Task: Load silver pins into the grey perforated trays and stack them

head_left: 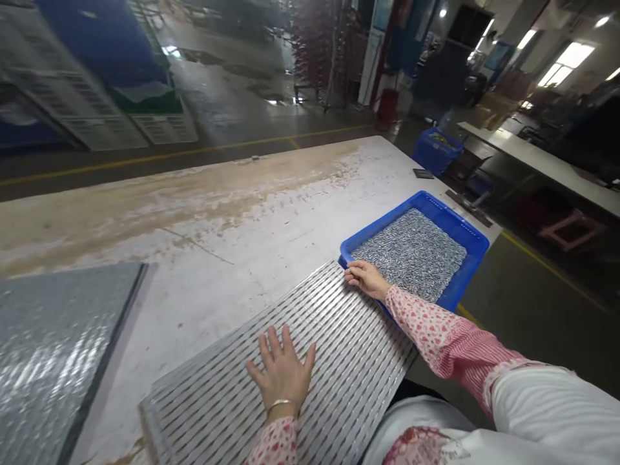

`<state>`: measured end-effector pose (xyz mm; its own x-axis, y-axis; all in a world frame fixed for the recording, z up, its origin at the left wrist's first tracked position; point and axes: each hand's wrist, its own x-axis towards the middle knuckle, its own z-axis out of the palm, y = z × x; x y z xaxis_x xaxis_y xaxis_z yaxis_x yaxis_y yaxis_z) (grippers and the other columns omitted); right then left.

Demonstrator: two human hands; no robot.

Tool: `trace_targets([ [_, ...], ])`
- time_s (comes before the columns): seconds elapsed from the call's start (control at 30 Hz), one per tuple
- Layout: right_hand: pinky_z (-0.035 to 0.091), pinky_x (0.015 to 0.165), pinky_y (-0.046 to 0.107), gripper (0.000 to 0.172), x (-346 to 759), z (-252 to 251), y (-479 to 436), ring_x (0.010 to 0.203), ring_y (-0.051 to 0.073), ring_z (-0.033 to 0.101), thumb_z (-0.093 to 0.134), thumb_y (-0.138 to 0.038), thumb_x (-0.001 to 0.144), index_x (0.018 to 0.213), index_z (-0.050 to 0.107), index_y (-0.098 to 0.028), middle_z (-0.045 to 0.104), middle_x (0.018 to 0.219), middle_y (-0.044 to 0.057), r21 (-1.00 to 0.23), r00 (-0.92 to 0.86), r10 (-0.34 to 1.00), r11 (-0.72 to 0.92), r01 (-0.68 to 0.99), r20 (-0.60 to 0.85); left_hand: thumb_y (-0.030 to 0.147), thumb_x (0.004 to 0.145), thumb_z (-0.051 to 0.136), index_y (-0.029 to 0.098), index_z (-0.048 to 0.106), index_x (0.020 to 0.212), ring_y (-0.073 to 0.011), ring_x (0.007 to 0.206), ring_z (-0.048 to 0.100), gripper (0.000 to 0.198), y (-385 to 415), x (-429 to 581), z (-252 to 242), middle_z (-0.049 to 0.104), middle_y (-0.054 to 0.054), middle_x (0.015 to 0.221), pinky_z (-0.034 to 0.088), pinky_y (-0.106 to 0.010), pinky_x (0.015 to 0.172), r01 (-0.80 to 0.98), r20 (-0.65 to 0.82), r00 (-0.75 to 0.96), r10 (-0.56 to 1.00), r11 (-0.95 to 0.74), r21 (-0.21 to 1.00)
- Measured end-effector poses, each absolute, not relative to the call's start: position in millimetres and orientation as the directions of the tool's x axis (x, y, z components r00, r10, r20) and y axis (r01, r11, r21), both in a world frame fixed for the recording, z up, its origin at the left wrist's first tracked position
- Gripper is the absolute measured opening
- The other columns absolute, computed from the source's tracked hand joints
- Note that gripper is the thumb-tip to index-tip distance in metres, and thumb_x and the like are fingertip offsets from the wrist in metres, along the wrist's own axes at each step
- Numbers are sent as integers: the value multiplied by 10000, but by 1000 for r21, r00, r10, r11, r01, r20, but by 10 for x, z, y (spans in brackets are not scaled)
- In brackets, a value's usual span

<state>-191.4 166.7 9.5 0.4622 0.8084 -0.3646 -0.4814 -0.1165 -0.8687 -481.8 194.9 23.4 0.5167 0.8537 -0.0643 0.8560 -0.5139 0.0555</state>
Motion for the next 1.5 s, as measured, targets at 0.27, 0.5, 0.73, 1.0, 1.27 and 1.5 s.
trace_targets([
  [0.27, 585, 589, 209, 294, -1757, 204, 1375, 681, 140, 693, 822, -232, 687, 894, 634, -140, 715, 809, 68, -770, 498, 789, 50, -637, -360, 534, 943, 312, 36, 368, 1466, -406, 1447, 175, 724, 1920, -4750, 273, 263, -263, 1556, 199, -731, 1069, 836, -67, 549, 833, -548, 39],
  [0.5, 534, 574, 222, 267, -1350, 171, 1187, 614, 103, 622, 720, -339, 730, 884, 581, -170, 678, 776, 30, -930, 691, 651, -63, -363, -314, 551, 944, 290, 46, 385, 1459, -406, 1451, 178, 727, 1908, -4761, 238, 265, -254, 1557, 173, -720, 1086, 834, -53, 552, 832, -551, 31],
  [0.73, 512, 787, 353, 154, -1049, 136, 1135, 855, 185, 606, 587, -206, 787, 939, 578, -181, 642, 901, 54, -965, 808, 554, -253, -65, -199, 544, 936, 298, 47, 352, 1477, -400, 1461, 141, 736, 1921, -4750, 257, 229, -257, 1571, 155, -710, 1094, 843, -98, 537, 838, -536, 40],
  [1.0, 429, 864, 298, 140, -1435, 206, 2076, 974, 194, 560, 537, -161, 924, 982, 664, -148, 633, 1007, 95, -523, 125, 992, -98, 847, 17, 554, 933, 322, 43, 346, 1475, -406, 1457, 139, 745, 1941, -4741, 211, 234, -263, 1566, 145, -724, 1087, 838, -91, 546, 833, -543, 51],
  [1.27, 427, 761, 313, 252, -1529, 290, 2521, 922, 222, 586, 410, -114, 976, 990, 661, -90, 642, 999, 151, -171, -208, 943, 167, 971, -259, 565, 932, 332, 44, 357, 1472, -406, 1457, 149, 751, 1955, -4749, 157, 232, -260, 1568, 98, -710, 1108, 834, -53, 550, 833, -545, 90],
  [1.5, 419, 757, 321, 201, -1575, 323, 2612, 897, 235, 602, 483, -63, 877, 991, 648, -60, 655, 1004, 176, -157, -296, 907, 260, 953, -298, 542, 916, 415, 43, 328, 1485, -423, 1452, 162, 762, 1953, -4776, 131, 246, -278, 1556, 82, -725, 1102, 837, -67, 541, 838, -528, 143],
])
